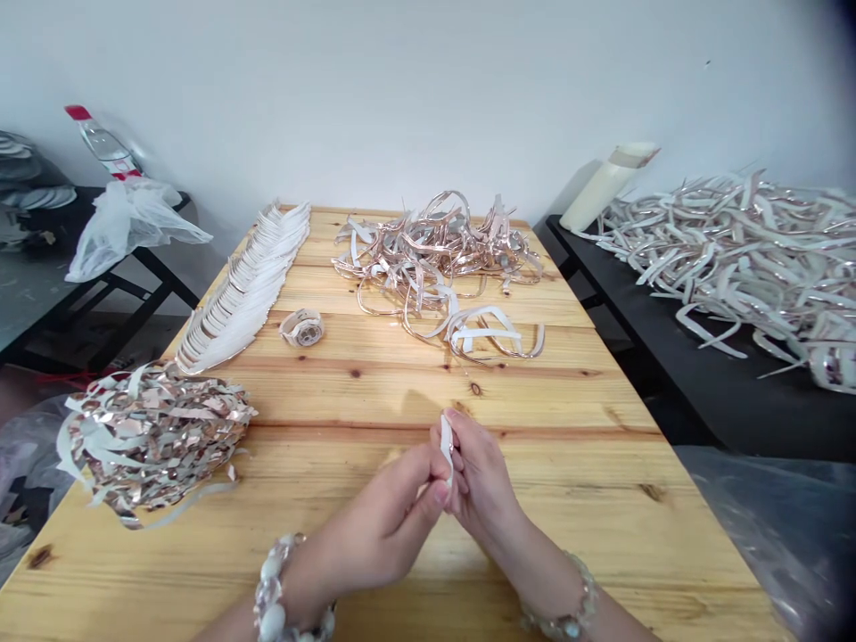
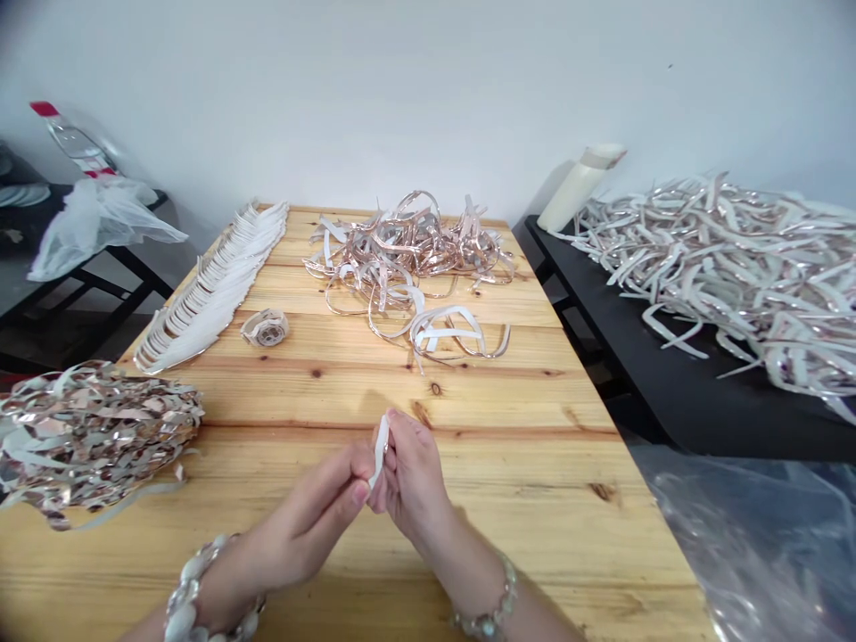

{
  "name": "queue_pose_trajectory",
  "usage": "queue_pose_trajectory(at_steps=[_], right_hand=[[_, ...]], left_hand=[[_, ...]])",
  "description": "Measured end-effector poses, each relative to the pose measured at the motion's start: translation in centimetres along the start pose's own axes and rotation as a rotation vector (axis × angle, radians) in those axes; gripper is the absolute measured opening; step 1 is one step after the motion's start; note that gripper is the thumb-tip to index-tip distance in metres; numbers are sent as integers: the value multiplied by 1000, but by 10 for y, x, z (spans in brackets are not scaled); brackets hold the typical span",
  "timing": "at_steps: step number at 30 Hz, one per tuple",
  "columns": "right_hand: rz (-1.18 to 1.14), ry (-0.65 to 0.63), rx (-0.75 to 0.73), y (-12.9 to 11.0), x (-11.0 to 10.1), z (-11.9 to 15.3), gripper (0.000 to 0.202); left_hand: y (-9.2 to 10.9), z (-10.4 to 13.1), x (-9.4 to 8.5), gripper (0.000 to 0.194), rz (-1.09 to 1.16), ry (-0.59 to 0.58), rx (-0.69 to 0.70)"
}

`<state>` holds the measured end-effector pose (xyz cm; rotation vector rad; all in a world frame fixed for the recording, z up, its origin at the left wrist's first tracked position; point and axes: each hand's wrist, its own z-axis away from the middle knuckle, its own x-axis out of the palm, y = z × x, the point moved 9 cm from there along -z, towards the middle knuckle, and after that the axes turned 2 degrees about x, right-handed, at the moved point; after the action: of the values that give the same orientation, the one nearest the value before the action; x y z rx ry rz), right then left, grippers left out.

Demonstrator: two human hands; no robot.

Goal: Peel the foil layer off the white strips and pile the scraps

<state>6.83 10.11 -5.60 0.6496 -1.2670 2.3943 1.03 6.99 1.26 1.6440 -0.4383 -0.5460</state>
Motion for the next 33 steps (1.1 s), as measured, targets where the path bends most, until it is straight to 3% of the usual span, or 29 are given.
queue_pose_trajectory(at_steps=[3,5,10,14,18,20,22,25,27,33], right_hand=[[-139,-53,156,13,1,-6,48],[-188,-118,237,20,5,-8,47],[-131,-283,115,8,23,-5,42],[95,-436,-52,-5,37,3,49],[314,-489,-94,-6,35,6,41],[335,-439,-95,-6,28,5,42],[333,-329,-123,-8,18,1,41],[311,-202,-145,-10,10,-2,44],[267,-186,-138,-10,11,-4,46],[98,-193,-50,-11,16,-11,47]], left_hand=[[9,3,14,13,-350,-98,133],[13,5,17,11,-411,-106,200],[11,7,-9,15,9,116,148],[3,8,-33,22,394,333,161],[-2,5,-30,19,612,306,128],[0,6,-25,19,630,256,122],[4,8,-20,19,463,205,102],[14,10,-10,18,26,115,134],[20,11,-1,16,-169,67,188],[21,10,38,9,-445,-142,250]])
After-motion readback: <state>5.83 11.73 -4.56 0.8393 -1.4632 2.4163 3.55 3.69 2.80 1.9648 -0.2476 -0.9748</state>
